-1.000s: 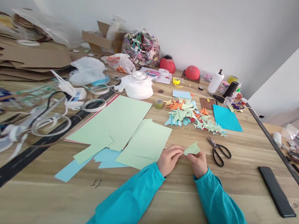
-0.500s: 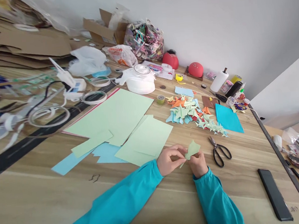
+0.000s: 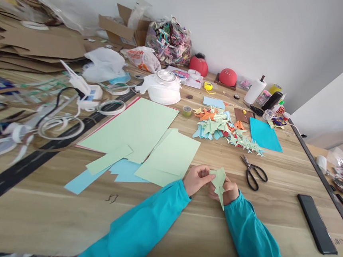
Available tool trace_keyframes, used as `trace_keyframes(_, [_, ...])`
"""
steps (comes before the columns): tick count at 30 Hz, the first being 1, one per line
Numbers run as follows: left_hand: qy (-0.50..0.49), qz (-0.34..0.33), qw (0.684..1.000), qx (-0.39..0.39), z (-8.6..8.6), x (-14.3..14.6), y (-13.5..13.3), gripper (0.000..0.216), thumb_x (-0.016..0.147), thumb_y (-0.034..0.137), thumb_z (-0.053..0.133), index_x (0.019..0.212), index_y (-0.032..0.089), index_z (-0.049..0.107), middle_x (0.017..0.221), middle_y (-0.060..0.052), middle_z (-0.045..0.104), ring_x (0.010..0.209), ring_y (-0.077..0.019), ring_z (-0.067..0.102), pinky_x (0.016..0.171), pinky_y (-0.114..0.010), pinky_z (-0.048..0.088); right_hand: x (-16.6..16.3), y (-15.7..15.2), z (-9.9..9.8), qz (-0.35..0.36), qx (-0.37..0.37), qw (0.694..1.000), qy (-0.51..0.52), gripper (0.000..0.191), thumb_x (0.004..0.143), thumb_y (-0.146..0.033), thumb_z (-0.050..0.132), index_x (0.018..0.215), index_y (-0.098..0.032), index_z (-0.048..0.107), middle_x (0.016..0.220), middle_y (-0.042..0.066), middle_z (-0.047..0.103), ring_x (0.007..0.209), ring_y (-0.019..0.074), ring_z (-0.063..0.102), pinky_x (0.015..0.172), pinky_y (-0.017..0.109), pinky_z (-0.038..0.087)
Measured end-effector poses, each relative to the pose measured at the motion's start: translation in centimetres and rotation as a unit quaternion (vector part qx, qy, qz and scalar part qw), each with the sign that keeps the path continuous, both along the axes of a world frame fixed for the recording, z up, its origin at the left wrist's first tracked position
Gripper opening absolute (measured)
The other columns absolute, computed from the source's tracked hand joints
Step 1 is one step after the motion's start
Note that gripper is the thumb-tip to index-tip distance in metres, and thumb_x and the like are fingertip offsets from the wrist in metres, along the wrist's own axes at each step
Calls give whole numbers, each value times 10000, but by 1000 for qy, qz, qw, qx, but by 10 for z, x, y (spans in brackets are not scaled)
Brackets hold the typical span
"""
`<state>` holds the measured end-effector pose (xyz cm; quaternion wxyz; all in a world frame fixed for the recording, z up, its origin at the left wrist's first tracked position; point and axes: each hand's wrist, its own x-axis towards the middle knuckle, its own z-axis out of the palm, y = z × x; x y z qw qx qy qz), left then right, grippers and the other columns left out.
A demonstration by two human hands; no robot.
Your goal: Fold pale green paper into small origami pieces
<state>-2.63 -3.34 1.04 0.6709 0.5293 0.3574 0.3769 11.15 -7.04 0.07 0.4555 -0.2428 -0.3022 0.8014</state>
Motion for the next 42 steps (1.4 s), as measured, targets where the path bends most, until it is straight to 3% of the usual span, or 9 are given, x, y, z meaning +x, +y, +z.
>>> trace_keyframes(5, [-28, -8, 1000, -9, 1, -4, 1, 227, 684, 331, 622, 612, 146, 511, 512, 42, 500, 467, -86, 455, 484, -226, 351, 3, 0, 1, 28, -32, 999, -5, 276, 497, -248, 568, 759, -164, 549, 513, -37, 468, 368, 61, 282, 367, 203, 182])
trace_keyframes(9, [-87, 6, 996, -10, 2, -8, 4, 205, 692, 304, 607, 798, 129, 601, 741, -26, 610, 692, -140, 549, 629, -255, 417, 5, 1, -1, 121, -72, 990, 16, 233, 497, -261, 583, 702, -174, 514, 458, -61, 410, 355, 55, 259, 366, 181, 164])
trace_keyframes(12, [-109, -52, 992, -24, -2, -8, 5, 278, 653, 252, 625, 902, 129, 628, 849, -55, 634, 768, -163, 562, 688, -272, 419, 2, 0, -2, 183, -90, 978, 35, 195, 501, -254, 595, 637, -172, 482, 444, -60, 407, 352, 48, 254, 370, 178, 171])
trace_keyframes(17, [-131, -95, 987, -15, -2, -5, 3, 137, 627, 198, 615, 740, 129, 649, 829, -51, 624, 790, -167, 548, 710, -272, 399, -2, -1, -3, 208, -98, 973, 8, 175, 509, -231, 572, 652, -157, 503, 463, -40, 450, 367, 61, 287, 368, 186, 189])
trace_keyframes(26, [-128, -84, 987, -39, -1, -5, 2, 145, 680, 253, 583, 699, 120, 637, 776, -46, 606, 702, -147, 528, 637, -255, 392, -3, -1, 1, 209, -99, 973, -1, 191, 501, -227, 561, 662, -169, 478, 459, -49, 429, 370, 60, 274, 373, 189, 174])
trace_keyframes(31, [-141, -107, 984, -5, 0, -5, 1, 162, 634, 265, 680, 702, 121, 650, 784, -45, 608, 735, -156, 541, 668, -258, 401, -3, -1, -1, 229, -105, 968, -5, 176, 509, -241, 562, 640, -175, 463, 465, -45, 429, 373, 58, 269, 381, 191, 178])
trace_keyframes(35, [-144, -91, 985, -40, 1, -4, 0, 174, 642, 281, 695, 676, 117, 646, 794, -46, 608, 685, -131, 529, 615, -236, 390, -2, -2, -4, 217, -112, 970, 4, 199, 498, -244, 576, 658, -168, 484, 465, -42, 446, 371, 66, 296, 377, 187, 182])
trace_keyframes(38, [-172, -55, 979, -98, 1, -3, 1, 216, 660, 308, 678, 759, 119, 648, 825, -56, 616, 683, -128, 533, 623, -239, 398, -1, -3, -6, 186, -98, 977, 27, 220, 484, -252, 587, 662, -174, 485, 452, -53, 432, 359, 60, 277, 379, 191, 177])
trace_keyframes(42, [-194, -21, 975, -110, 2, -5, 5, 208, 673, 326, 656, 694, 122, 617, 806, -52, 603, 737, -146, 541, 682, -262, 413, 2, -4, -7, 74, -63, 995, 21, 255, 504, -314, 588, 701, -192, 482, 466, -62, 405, 387, 64, 257, 405, 213, 194])
